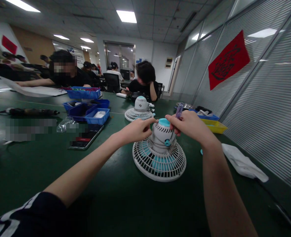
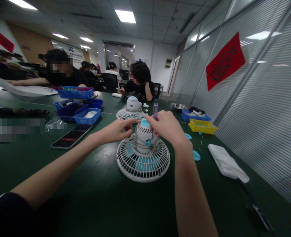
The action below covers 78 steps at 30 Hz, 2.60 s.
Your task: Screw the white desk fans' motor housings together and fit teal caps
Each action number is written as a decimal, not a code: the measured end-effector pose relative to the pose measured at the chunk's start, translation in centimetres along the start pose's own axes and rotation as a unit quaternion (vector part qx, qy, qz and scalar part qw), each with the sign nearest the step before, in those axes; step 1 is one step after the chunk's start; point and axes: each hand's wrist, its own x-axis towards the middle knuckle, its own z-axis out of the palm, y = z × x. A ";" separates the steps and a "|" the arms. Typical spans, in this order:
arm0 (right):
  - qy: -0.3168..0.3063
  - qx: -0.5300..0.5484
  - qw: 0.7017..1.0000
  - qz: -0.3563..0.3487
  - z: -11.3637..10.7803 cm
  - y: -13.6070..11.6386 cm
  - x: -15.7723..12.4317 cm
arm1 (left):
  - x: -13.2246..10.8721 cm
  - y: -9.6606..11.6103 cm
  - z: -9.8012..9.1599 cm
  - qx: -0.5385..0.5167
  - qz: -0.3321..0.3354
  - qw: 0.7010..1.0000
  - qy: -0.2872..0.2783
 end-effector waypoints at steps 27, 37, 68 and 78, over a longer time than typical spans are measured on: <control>-0.016 0.009 1.000 -0.002 0.0 0.3 0.0 | 0.0 -0.5 0.0 -0.004 -0.001 1.000 -0.024; -0.013 0.006 1.000 0.002 0.0 0.6 0.0 | -0.1 -0.5 -0.1 -0.011 -0.005 0.999 -0.034; 0.008 -0.027 1.000 -0.009 -0.2 -0.1 -0.1 | -0.2 -0.2 -0.3 -0.012 -0.013 0.999 -0.046; -0.008 -0.014 1.000 -0.006 -0.5 -0.3 -0.2 | -0.2 -0.2 -0.4 -0.010 -0.019 0.999 -0.048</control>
